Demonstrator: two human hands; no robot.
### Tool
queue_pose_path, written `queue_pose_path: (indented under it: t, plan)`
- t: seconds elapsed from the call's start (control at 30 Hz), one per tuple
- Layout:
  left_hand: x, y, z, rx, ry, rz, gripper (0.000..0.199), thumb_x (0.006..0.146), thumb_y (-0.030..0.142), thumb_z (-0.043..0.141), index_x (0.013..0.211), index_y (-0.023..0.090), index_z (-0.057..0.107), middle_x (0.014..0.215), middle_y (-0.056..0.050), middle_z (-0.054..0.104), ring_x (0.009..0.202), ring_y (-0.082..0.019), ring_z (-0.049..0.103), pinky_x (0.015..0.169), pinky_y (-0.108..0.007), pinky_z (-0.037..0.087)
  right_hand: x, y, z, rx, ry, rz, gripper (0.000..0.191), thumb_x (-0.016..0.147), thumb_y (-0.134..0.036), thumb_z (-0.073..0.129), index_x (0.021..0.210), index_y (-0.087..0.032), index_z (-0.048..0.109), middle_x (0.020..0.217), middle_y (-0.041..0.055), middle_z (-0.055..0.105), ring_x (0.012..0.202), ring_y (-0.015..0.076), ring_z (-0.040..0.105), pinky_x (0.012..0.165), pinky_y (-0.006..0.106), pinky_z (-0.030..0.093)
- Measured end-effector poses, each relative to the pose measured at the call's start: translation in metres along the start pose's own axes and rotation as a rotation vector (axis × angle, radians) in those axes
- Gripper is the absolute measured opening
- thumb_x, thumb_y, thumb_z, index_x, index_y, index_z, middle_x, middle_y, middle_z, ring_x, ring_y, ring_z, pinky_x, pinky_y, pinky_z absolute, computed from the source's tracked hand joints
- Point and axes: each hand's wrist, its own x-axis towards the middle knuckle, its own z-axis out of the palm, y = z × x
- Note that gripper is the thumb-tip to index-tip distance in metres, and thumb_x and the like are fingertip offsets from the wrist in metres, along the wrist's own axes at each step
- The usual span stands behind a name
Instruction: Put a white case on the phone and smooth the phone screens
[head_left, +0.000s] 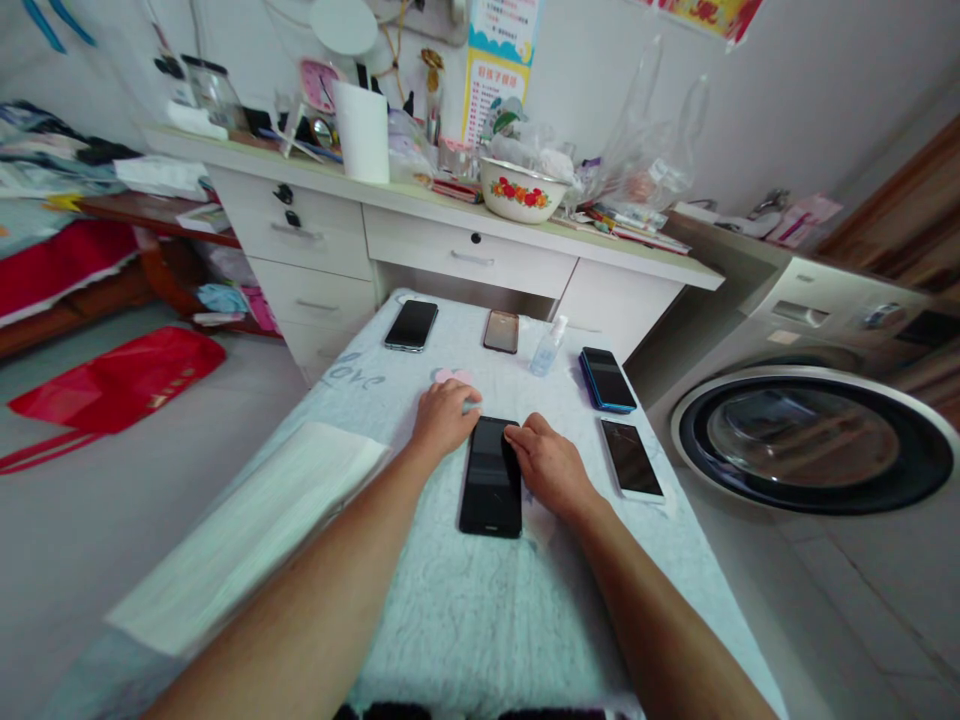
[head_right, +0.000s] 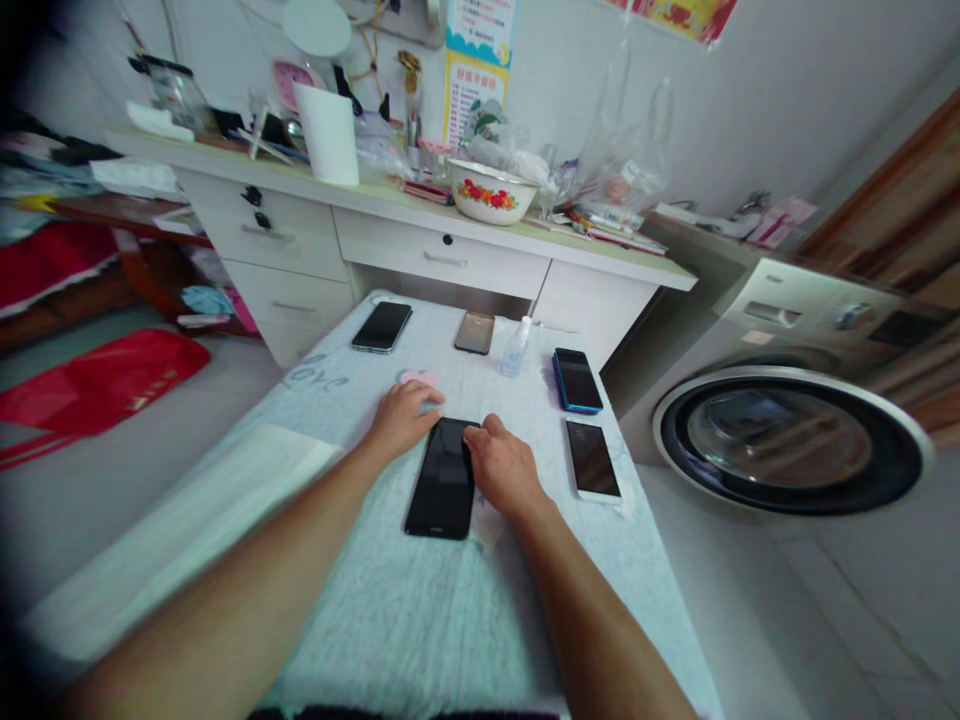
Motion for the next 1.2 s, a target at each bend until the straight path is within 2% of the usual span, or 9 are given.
queue_pose_path:
  t: [0.13, 0.23, 0.53, 0.73, 0.97, 1.2]
  plan:
    - [0.000, -0.001, 0.001, 0.000, -0.003, -0.008, 0.019, 0.075, 0.029, 0.059, 0.092, 0.025, 0.067, 0.102, -0.003, 0.063, 0.099, -0.024, 0.055, 0.088, -0.038, 0.042, -0.004, -0.006, -0.003, 0.018, -0.041, -0.099, 0.029, 0.097, -0.031, 0.031, 0.103, -0.026, 0.060, 0.097, 0.0019, 0.051, 0.081, 0.0110, 0.053, 0.068, 0.021, 0.035]
    - [0.000, -0.001, 0.001, 0.000, -0.007, -0.008, 0.019, 0.075, 0.029, 0.058, 0.092, 0.025, 0.067, 0.103, -0.003, 0.063, 0.100, -0.024, 0.055, 0.089, -0.038, 0.042, -0.004, -0.008, -0.003, 0.014, -0.044, -0.119, 0.029, 0.097, -0.031, 0.032, 0.106, -0.026, 0.059, 0.099, 0.0022, 0.050, 0.082, 0.0114, 0.053, 0.069, 0.021, 0.035]
    - [0.000, 0.000, 0.000, -0.009, -0.016, -0.018, 0.018, 0.076, 0.029, 0.058, 0.091, 0.025, 0.067, 0.103, -0.003, 0.062, 0.100, -0.024, 0.054, 0.089, -0.039, 0.042, 0.006, -0.002, 0.001, -0.041, -0.021, 0.046, 0.035, 0.098, -0.035, 0.028, 0.117, -0.030, 0.056, 0.100, 0.0032, 0.052, 0.078, 0.0132, 0.055, 0.066, 0.023, 0.034]
    - [0.000, 0.002, -0.002, 0.004, -0.024, -0.019, 0.018, 0.076, 0.028, 0.058, 0.092, 0.025, 0.066, 0.104, -0.002, 0.062, 0.102, -0.023, 0.054, 0.090, -0.038, 0.041, 0.012, -0.005, 0.004, -0.054, -0.015, 0.058, 0.036, 0.098, -0.036, 0.026, 0.115, -0.029, 0.057, 0.101, 0.0038, 0.051, 0.076, 0.0130, 0.054, 0.066, 0.024, 0.035]
    - [0.000, 0.000, -0.001, 0.011, -0.022, -0.018, 0.018, 0.076, 0.030, 0.058, 0.092, 0.025, 0.067, 0.104, -0.003, 0.063, 0.101, -0.024, 0.055, 0.089, -0.038, 0.041, 0.008, -0.010, 0.001, -0.057, -0.026, -0.068, 0.033, 0.098, -0.036, 0.028, 0.102, -0.025, 0.059, 0.097, 0.0021, 0.051, 0.077, 0.0115, 0.053, 0.067, 0.022, 0.036]
    - [0.000, -0.001, 0.002, 0.010, -0.007, -0.012, 0.019, 0.076, 0.029, 0.058, 0.091, 0.025, 0.067, 0.103, -0.002, 0.063, 0.100, -0.024, 0.055, 0.089, -0.038, 0.042, 0.005, -0.012, -0.003, -0.042, -0.077, -0.134, 0.034, 0.098, -0.036, 0.030, 0.102, -0.025, 0.061, 0.098, 0.0024, 0.052, 0.080, 0.0109, 0.054, 0.069, 0.022, 0.036]
